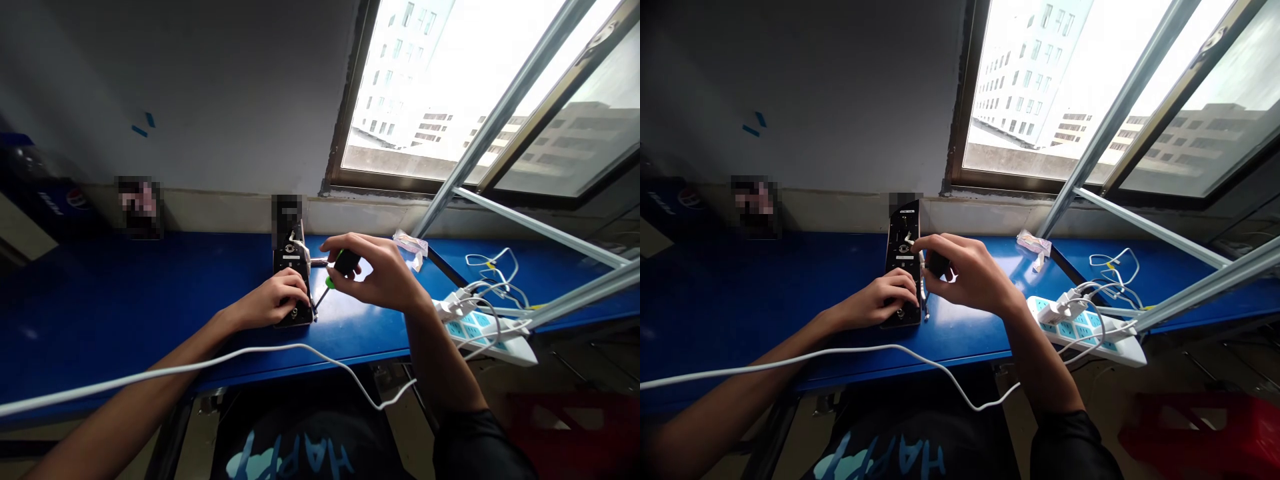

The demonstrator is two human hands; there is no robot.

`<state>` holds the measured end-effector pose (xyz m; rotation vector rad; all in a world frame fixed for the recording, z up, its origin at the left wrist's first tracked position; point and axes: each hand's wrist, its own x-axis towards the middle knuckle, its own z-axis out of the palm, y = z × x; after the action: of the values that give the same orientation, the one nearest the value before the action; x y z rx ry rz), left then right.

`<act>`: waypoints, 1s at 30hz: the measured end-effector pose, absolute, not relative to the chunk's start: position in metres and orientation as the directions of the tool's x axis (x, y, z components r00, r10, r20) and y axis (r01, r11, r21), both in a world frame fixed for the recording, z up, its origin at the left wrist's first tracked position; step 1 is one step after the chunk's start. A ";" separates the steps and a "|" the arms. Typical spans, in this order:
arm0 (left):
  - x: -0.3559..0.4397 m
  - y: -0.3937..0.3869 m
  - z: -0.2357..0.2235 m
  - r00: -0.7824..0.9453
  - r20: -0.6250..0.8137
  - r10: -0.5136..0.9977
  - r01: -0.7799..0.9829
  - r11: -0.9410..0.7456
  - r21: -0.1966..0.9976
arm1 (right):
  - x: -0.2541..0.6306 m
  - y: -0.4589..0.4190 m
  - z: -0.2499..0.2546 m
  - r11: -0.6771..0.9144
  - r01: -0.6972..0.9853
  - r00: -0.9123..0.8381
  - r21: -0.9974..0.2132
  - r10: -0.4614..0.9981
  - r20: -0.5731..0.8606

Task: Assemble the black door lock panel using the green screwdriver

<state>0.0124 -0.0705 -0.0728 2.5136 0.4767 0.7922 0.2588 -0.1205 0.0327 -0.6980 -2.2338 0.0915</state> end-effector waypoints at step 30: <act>0.031 -0.048 -0.053 0.948 0.226 0.222 0.108 -0.897 0.429 | 0.266 -0.113 0.030 0.830 0.471 -0.510 -0.297 0.531 0.677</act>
<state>0.0308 -0.0476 -0.0528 2.6805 0.2376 0.3782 0.2661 -0.1135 0.0297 -0.7298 -2.1936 0.0945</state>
